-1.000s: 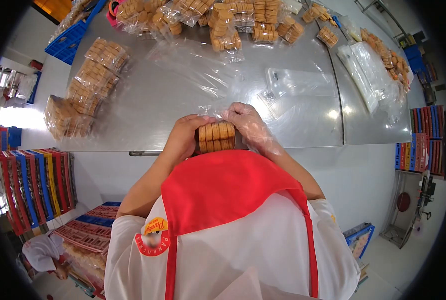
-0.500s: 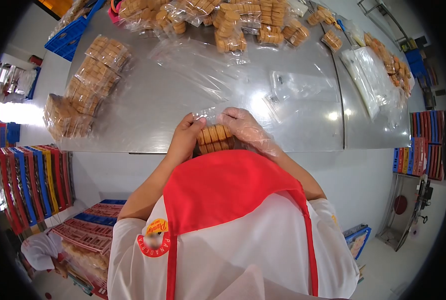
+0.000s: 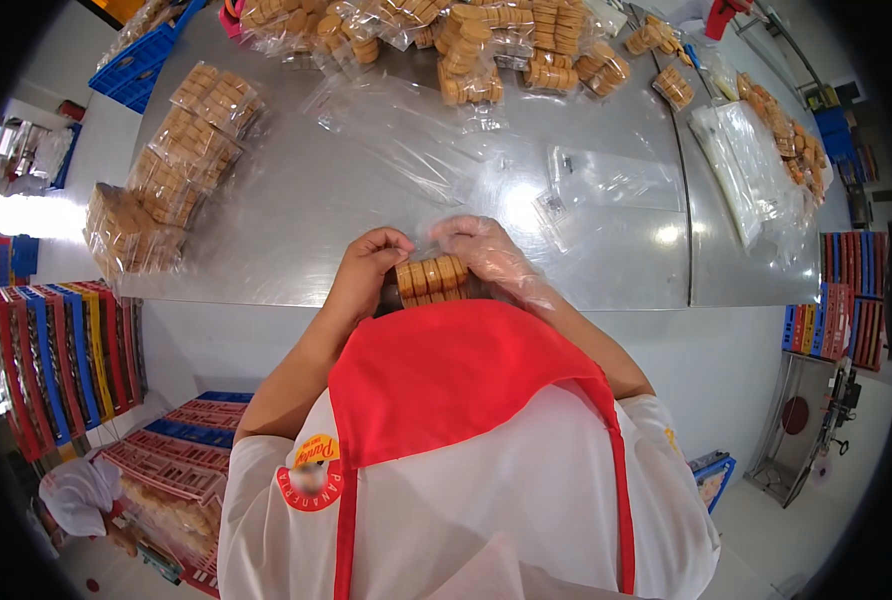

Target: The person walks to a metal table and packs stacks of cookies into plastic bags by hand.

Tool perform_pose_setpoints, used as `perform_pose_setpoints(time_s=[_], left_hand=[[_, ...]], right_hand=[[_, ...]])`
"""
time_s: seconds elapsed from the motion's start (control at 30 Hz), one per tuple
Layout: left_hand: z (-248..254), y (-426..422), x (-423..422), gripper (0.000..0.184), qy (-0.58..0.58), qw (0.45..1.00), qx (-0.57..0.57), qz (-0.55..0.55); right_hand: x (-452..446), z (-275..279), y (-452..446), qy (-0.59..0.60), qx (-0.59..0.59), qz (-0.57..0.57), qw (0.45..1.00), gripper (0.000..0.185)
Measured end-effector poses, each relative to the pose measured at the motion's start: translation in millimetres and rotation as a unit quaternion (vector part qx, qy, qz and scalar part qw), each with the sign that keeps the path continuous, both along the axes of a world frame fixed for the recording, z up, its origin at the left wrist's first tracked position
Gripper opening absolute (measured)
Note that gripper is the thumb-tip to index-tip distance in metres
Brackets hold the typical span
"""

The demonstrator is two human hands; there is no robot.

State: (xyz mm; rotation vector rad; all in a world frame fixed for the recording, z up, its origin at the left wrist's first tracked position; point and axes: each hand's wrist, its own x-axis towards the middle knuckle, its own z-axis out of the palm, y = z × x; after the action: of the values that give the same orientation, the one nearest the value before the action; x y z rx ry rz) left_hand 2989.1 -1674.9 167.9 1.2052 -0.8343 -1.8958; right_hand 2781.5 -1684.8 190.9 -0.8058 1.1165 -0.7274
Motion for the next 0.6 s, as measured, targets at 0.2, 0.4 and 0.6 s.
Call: perform_pose_setpoints(time_s=[0.2,0.4,0.6], left_hand=[[29,-3,-1,0.024,-0.141,0.982,-0.011,-0.121],[34,4,-5,0.055,-0.353,0.872,-0.238,-0.243],[46,3,-13,0.065,-0.416,0.845,-0.200,-0.270]], right_hand=[[-15,-10,-7,0.084,0.016,0.100,0.991,0.021],[-26,1,17,-0.086,0.009,0.074,0.993,0.028],[-34,0,17,-0.099,0.087,0.103,0.986,0.041]])
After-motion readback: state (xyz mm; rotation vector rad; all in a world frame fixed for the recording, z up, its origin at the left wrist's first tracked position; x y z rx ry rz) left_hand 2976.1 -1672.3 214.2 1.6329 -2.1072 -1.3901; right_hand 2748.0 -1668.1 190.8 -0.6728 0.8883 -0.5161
